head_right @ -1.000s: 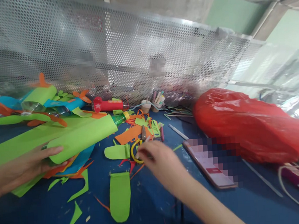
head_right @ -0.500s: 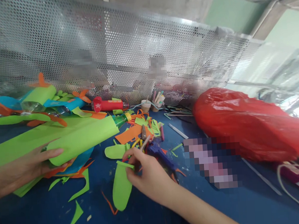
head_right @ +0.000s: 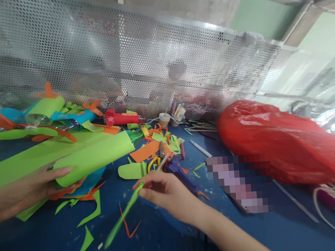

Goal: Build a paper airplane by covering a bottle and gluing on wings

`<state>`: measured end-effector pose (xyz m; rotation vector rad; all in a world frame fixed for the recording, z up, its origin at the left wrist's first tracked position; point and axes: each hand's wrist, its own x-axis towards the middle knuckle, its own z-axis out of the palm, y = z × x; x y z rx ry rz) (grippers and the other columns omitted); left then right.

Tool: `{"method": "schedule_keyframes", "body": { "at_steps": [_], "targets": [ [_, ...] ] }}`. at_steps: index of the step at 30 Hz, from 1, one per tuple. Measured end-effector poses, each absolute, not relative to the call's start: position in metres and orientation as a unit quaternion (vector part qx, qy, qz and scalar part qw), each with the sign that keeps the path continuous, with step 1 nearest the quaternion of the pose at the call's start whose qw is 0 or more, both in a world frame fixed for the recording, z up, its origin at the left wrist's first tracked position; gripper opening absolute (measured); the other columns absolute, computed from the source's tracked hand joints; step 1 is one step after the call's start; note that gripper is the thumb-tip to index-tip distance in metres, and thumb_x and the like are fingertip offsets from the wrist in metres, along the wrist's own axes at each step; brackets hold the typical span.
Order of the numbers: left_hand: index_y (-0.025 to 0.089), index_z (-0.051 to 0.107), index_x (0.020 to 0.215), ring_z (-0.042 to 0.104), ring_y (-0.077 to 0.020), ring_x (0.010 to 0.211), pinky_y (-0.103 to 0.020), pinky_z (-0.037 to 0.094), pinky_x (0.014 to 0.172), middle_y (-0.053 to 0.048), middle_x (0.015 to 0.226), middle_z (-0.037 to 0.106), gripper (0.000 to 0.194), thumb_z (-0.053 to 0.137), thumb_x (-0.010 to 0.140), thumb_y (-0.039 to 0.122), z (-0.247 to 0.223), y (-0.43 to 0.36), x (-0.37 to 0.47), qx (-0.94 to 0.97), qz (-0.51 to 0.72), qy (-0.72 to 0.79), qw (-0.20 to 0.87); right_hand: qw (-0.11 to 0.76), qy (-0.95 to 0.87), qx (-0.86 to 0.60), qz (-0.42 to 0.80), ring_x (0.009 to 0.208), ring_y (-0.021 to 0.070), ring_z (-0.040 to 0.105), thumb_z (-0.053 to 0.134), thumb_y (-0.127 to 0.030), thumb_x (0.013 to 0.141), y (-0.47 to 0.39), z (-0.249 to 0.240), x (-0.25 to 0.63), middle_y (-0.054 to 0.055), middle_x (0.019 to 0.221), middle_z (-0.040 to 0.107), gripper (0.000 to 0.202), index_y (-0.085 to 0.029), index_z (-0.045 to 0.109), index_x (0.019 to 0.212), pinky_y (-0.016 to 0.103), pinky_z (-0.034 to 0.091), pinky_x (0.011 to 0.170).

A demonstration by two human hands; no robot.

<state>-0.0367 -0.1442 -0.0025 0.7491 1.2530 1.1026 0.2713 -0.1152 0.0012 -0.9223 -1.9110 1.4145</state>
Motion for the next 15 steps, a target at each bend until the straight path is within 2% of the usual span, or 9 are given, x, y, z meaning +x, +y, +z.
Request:
{"method": "schedule_keyframes", "body": {
  "at_steps": [2,4,8,10,12,15],
  "targets": [
    [0.028,0.037,0.14,0.072,-0.0225,0.086,-0.029,0.062,0.073,-0.004,0.116,0.07,0.088,0.082,0.066,0.03,-0.004,-0.145,-0.037,0.329,0.475,0.536,0.616,0.316,-0.733,-0.343,0.496,0.079,0.0143,0.06,0.064,-0.043,0.082,-0.115,0.001,0.271,0.001,0.087,0.063,0.024,-0.019,0.065,0.088,0.026,0.051,0.073],
    [0.027,0.04,0.139,0.072,-0.0225,0.085,-0.028,0.062,0.072,-0.005,0.118,0.069,0.086,0.083,0.065,0.032,-0.005,-0.146,-0.037,0.336,0.463,0.537,0.62,0.323,-0.754,-0.343,0.457,0.079,0.0136,0.059,0.055,-0.041,0.09,-0.116,0.004,0.273,0.001,0.087,0.061,0.023,-0.021,0.064,0.097,0.025,0.051,0.072],
    [0.03,0.038,0.139,0.067,-0.0278,0.102,-0.034,0.061,0.076,-0.005,0.126,0.064,0.085,0.081,0.066,0.035,-0.003,-0.147,-0.039,0.364,0.415,0.549,0.627,0.28,-0.839,-0.326,0.334,0.092,0.015,0.057,0.041,-0.028,0.098,-0.121,0.015,0.279,0.004,0.099,0.057,0.027,-0.027,0.062,0.115,0.027,0.048,0.083],
    [0.031,0.037,0.138,0.063,-0.029,0.109,-0.035,0.06,0.079,-0.004,0.126,0.064,0.083,0.08,0.067,0.036,0.0,-0.148,-0.04,0.381,0.381,0.548,0.64,0.257,-0.868,-0.308,0.293,0.096,0.0157,0.055,0.043,-0.024,0.097,-0.122,0.017,0.28,0.005,0.102,0.055,0.03,-0.029,0.06,0.12,0.029,0.047,0.088],
    [0.031,0.037,0.138,0.063,-0.0285,0.109,-0.034,0.059,0.081,-0.003,0.122,0.066,0.08,0.078,0.07,0.037,0.003,-0.149,-0.04,0.407,0.349,0.541,0.648,0.244,-0.869,-0.31,0.299,0.093,0.0153,0.057,0.05,-0.021,0.093,-0.123,0.015,0.279,0.005,0.102,0.056,0.03,-0.028,0.06,0.121,0.029,0.048,0.086],
    [0.029,0.038,0.138,0.065,-0.0292,0.105,-0.034,0.058,0.081,-0.004,0.118,0.067,0.078,0.076,0.071,0.038,0.007,-0.151,-0.037,0.43,0.342,0.53,0.646,0.261,-0.829,-0.336,0.362,0.085,0.0144,0.06,0.062,-0.018,0.085,-0.122,0.009,0.275,0.003,0.095,0.06,0.022,-0.024,0.063,0.106,0.027,0.052,0.08]
  ]
}}
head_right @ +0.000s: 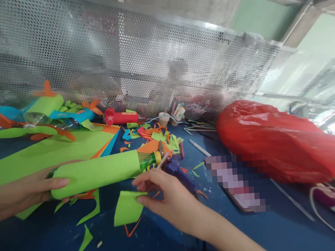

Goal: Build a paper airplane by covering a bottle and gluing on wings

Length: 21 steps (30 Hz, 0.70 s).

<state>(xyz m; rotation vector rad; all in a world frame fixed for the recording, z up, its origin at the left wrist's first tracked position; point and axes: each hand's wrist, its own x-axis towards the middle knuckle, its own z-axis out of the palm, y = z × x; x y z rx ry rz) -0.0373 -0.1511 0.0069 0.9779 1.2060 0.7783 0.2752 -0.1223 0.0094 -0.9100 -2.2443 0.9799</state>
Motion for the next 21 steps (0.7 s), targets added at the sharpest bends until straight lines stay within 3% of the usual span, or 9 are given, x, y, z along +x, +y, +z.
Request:
{"method": "schedule_keyframes", "body": {
  "at_steps": [4,10,14,21],
  "targets": [
    [0.03,0.038,0.137,0.066,-0.0274,0.105,-0.032,0.059,0.078,-0.004,0.127,0.063,0.081,0.078,0.068,0.038,0.007,-0.152,-0.035,0.405,0.366,0.543,0.638,0.297,-0.801,-0.309,0.418,0.089,0.0153,0.06,0.064,-0.015,0.082,-0.122,0.008,0.272,0.004,0.096,0.059,0.009,-0.021,0.068,0.087,0.026,0.052,0.078],
    [0.03,0.04,0.136,0.069,-0.0217,0.1,-0.025,0.061,0.073,-0.002,0.125,0.066,0.084,0.082,0.064,0.038,0.004,-0.152,-0.035,0.383,0.384,0.546,0.639,0.364,-0.761,-0.326,0.427,0.087,0.0143,0.059,0.061,-0.018,0.084,-0.123,0.011,0.272,0.004,0.095,0.06,0.013,-0.024,0.07,0.09,0.025,0.049,0.077],
    [0.031,0.028,0.144,0.072,-0.0227,0.091,-0.029,0.062,0.072,-0.002,0.117,0.07,0.095,0.081,0.066,0.039,0.002,-0.154,-0.033,0.367,0.388,0.553,0.639,0.42,-0.689,-0.356,0.472,0.079,0.0118,0.06,0.07,-0.019,0.078,-0.123,0.009,0.27,-0.001,0.084,0.063,0.018,-0.025,0.065,0.094,0.022,0.049,0.071],
    [0.031,0.016,0.148,0.072,-0.0299,0.091,-0.039,0.062,0.074,-0.004,0.101,0.075,0.111,0.083,0.061,0.044,-0.008,-0.156,-0.023,0.335,0.388,0.57,0.642,0.492,-0.581,-0.374,0.53,0.068,0.0075,0.056,0.078,-0.026,0.07,-0.118,0.008,0.266,-0.005,0.073,0.06,0.021,-0.021,0.06,0.077,0.018,0.046,0.064]
  ]
}}
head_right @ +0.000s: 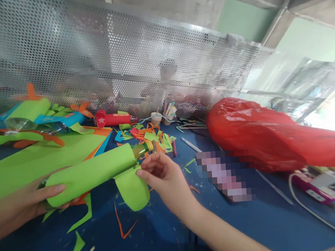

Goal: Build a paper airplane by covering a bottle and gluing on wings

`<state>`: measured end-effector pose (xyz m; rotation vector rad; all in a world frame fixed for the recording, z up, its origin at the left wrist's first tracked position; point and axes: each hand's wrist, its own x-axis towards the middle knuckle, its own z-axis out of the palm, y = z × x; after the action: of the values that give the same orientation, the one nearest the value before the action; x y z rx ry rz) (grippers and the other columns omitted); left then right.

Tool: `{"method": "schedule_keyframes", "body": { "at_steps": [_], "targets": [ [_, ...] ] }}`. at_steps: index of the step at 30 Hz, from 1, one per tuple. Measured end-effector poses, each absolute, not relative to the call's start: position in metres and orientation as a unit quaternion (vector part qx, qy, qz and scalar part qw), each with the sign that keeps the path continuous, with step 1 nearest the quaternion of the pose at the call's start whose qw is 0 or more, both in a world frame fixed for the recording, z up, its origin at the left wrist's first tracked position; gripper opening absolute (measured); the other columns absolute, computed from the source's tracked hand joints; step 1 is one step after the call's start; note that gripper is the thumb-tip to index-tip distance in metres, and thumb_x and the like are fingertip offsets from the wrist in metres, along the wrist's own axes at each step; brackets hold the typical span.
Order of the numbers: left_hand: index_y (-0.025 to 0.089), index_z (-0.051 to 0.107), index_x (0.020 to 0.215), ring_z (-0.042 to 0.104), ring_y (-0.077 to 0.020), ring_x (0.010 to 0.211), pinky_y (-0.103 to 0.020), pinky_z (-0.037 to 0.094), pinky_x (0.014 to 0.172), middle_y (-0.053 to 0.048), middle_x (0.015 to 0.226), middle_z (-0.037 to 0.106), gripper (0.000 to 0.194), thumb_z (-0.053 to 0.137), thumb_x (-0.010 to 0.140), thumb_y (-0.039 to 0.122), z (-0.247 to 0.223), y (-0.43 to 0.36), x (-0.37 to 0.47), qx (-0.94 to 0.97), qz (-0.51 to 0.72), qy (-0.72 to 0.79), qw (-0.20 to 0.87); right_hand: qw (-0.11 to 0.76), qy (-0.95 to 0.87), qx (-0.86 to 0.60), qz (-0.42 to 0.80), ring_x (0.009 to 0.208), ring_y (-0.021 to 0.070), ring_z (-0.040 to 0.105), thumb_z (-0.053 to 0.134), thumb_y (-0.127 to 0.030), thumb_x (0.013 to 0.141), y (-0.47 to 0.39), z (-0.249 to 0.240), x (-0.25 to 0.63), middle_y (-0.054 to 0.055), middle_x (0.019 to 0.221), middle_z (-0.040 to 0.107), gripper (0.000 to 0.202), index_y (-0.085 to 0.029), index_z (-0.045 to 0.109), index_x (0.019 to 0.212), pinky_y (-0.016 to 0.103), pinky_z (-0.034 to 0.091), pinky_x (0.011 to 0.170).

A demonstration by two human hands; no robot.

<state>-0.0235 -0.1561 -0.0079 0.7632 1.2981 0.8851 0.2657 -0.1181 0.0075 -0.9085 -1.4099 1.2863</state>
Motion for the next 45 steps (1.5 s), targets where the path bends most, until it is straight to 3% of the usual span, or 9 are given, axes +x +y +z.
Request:
{"method": "schedule_keyframes", "body": {
  "at_steps": [8,13,21,26,31,38,45],
  "targets": [
    [0.037,0.028,0.141,0.07,-0.0328,0.094,-0.041,0.06,0.075,-0.002,0.102,0.075,0.099,0.082,0.059,0.049,-0.023,-0.155,-0.023,0.36,0.376,0.579,0.627,0.514,-0.51,-0.391,0.568,0.064,0.0074,0.053,0.083,-0.027,0.063,-0.111,0.001,0.265,-0.005,0.069,0.059,0.027,-0.019,0.059,0.074,0.019,0.042,0.061],
    [0.029,0.038,0.138,0.072,-0.0316,0.084,-0.039,0.06,0.074,-0.005,0.089,0.077,0.093,0.082,0.058,0.05,-0.024,-0.154,-0.017,0.426,0.39,0.568,0.586,0.512,-0.499,-0.405,0.571,0.064,0.0072,0.053,0.083,-0.028,0.061,-0.112,0.001,0.264,-0.006,0.069,0.058,0.029,-0.019,0.059,0.073,0.02,0.042,0.062],
    [0.03,0.039,0.138,0.072,-0.0315,0.083,-0.039,0.06,0.072,-0.004,0.092,0.077,0.098,0.083,0.053,0.051,-0.021,-0.154,-0.011,0.412,0.389,0.589,0.576,0.509,-0.497,-0.417,0.566,0.061,0.007,0.05,0.083,-0.029,0.061,-0.114,0.003,0.262,-0.006,0.068,0.055,0.031,-0.019,0.056,0.072,0.02,0.04,0.058],
    [0.028,0.039,0.138,0.072,-0.0322,0.078,-0.038,0.061,0.067,-0.004,0.082,0.077,0.1,0.081,0.052,0.054,-0.015,-0.16,-0.006,0.411,0.394,0.605,0.556,0.505,-0.499,-0.418,0.567,0.06,0.0063,0.047,0.082,-0.029,0.062,-0.114,0.005,0.262,-0.007,0.067,0.052,0.031,-0.019,0.055,0.072,0.019,0.038,0.055],
    [0.032,0.041,0.137,0.072,-0.0333,0.083,-0.039,0.061,0.069,-0.003,0.094,0.077,0.098,0.082,0.051,0.052,-0.02,-0.158,-0.009,0.418,0.393,0.609,0.547,0.5,-0.503,-0.421,0.566,0.058,0.0065,0.045,0.082,-0.03,0.063,-0.114,0.005,0.262,-0.007,0.066,0.051,0.031,-0.018,0.054,0.071,0.02,0.035,0.053],
    [0.027,0.052,0.128,0.07,-0.0329,0.091,-0.037,0.062,0.071,-0.002,0.103,0.074,0.092,0.085,0.045,0.046,-0.015,-0.158,-0.005,0.447,0.405,0.61,0.515,0.504,-0.501,-0.42,0.564,0.058,0.0063,0.044,0.082,-0.031,0.062,-0.113,0.003,0.261,-0.007,0.066,0.051,0.033,-0.018,0.053,0.07,0.02,0.033,0.053],
    [0.03,0.043,0.136,0.07,-0.0369,0.091,-0.047,0.061,0.077,-0.004,0.107,0.073,0.1,0.082,0.047,0.051,-0.018,-0.164,0.001,0.442,0.429,0.63,0.473,0.508,-0.509,-0.424,0.551,0.059,0.0071,0.045,0.082,-0.033,0.062,-0.112,0.002,0.26,-0.007,0.066,0.05,0.034,-0.018,0.053,0.07,0.021,0.035,0.055]
  ]
}}
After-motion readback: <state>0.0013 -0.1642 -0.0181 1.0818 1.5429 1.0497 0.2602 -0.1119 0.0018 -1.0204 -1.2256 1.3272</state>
